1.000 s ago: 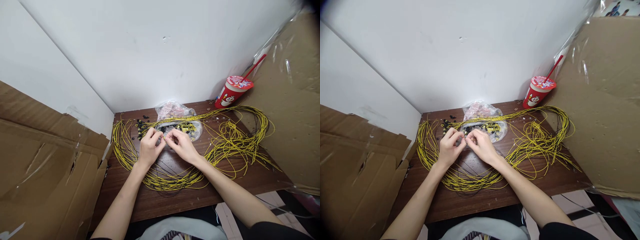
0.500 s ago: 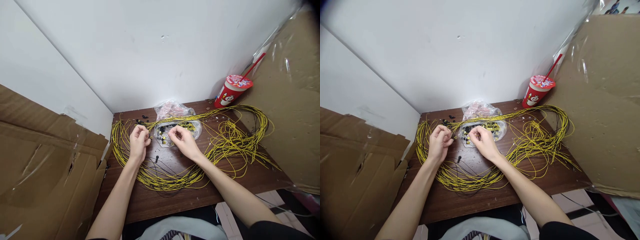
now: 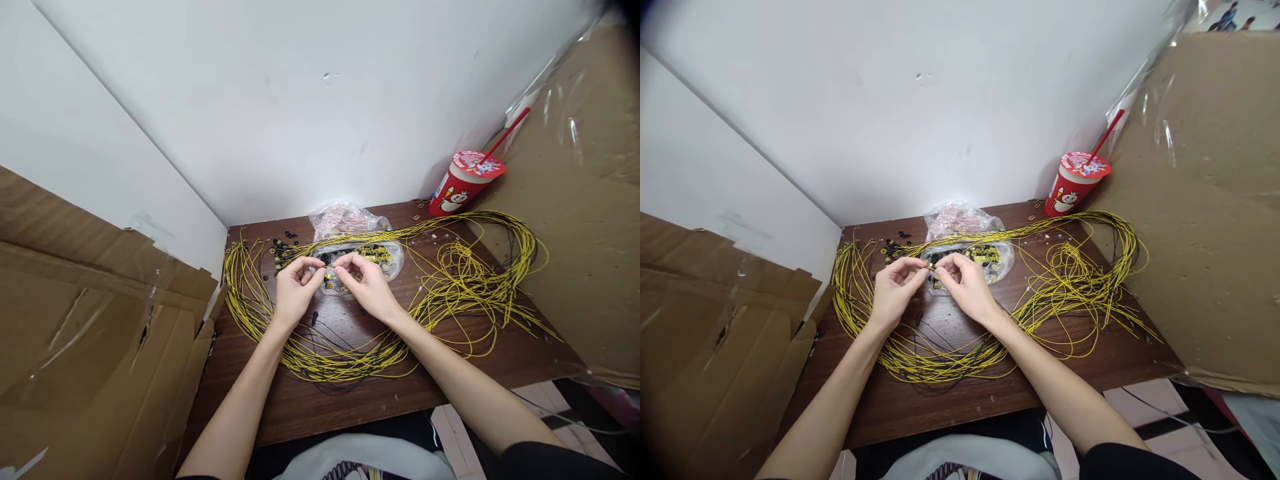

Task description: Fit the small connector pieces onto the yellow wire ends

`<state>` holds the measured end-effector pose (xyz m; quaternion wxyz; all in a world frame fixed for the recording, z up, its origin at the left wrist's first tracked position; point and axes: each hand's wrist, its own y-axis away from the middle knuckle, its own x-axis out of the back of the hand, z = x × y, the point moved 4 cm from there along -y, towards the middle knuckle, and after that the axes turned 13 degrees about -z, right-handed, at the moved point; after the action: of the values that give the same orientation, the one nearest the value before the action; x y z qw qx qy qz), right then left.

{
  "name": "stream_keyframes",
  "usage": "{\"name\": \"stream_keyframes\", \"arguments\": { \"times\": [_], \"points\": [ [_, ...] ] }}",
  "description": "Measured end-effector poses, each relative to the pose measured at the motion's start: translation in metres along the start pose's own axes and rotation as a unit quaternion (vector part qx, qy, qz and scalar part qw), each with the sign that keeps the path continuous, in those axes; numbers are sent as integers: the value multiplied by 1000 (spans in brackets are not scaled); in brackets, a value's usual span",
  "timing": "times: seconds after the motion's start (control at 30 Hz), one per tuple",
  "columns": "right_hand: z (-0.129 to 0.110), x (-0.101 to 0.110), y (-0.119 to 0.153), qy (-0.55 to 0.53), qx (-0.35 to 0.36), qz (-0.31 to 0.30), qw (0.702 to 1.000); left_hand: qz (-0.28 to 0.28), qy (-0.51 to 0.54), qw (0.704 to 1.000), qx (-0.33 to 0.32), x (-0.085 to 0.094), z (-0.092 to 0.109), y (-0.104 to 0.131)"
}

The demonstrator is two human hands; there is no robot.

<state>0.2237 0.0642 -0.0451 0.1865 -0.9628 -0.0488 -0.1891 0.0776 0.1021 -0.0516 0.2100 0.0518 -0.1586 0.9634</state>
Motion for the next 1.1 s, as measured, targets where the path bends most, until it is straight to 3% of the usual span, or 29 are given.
{"name": "stream_keyframes", "arguments": {
  "times": [0.23, 0.5, 0.77, 1.1],
  "points": [
    [-1, 1, 0, 17, 26, -3, 1000, -17, -42, 998, -48, -5, 8, 1],
    [-2, 1, 0, 20, 27, 3, 999, -50, 95, 993, 46, -7, 1, 0],
    [-1, 1, 0, 7, 17, -3, 1000, -74, 93, 992, 47, -9, 2, 0],
    [-6, -1, 1, 30, 53, -22, 998, -78, 134, 985, 70, -11, -2, 1]
  ]
}}
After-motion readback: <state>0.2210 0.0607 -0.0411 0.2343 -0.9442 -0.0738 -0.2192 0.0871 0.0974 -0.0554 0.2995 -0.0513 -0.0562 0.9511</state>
